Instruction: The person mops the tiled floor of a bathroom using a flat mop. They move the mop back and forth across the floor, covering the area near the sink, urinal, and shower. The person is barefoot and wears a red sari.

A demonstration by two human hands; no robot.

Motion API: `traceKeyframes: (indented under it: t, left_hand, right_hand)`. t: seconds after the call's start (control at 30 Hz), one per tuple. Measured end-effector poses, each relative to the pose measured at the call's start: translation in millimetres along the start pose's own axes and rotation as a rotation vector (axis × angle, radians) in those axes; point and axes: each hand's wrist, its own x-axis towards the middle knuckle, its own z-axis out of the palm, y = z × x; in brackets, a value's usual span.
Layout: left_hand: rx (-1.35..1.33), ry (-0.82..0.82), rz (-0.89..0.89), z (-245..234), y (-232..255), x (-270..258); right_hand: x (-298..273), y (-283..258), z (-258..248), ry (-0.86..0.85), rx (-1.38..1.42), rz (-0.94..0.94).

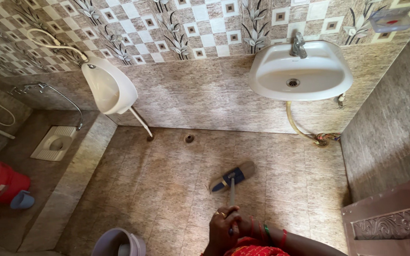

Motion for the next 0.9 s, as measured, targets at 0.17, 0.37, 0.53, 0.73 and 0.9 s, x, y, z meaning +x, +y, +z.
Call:
traceKeyframes:
  t: [0.17, 0.37, 0.53, 0.73, 0.9]
  left_hand:
    - [0.003, -0.034, 0.061, 22.8, -51.1, -27.1]
    - [0.073, -0.220, 0.023, 74.1, -111.2, -45.0]
    - [0.139, -0.221, 0.018, 85.6, -112.8, -32.8]
    - [0.098, -0.213, -0.011, 35.5, -49.7, 9.9]
    - [0.122, -0.291, 0.019, -5.2, 12.1, 20.3]
  right_hand:
    - [22.6, 10.6, 2.1, -0.001, -0.045, -0.041]
    - [25.2, 18.7, -16.7, -0.113, -0.120, 0.026]
    - [27.1, 19.9, -29.2, -0.047, -0.110, 0.010]
    - [33.9, 20.9, -35.5, -0.062, -0.255, -0.006]
    - [13.9, 12.7, -29.3, 0.041, -0.228, -0.067]
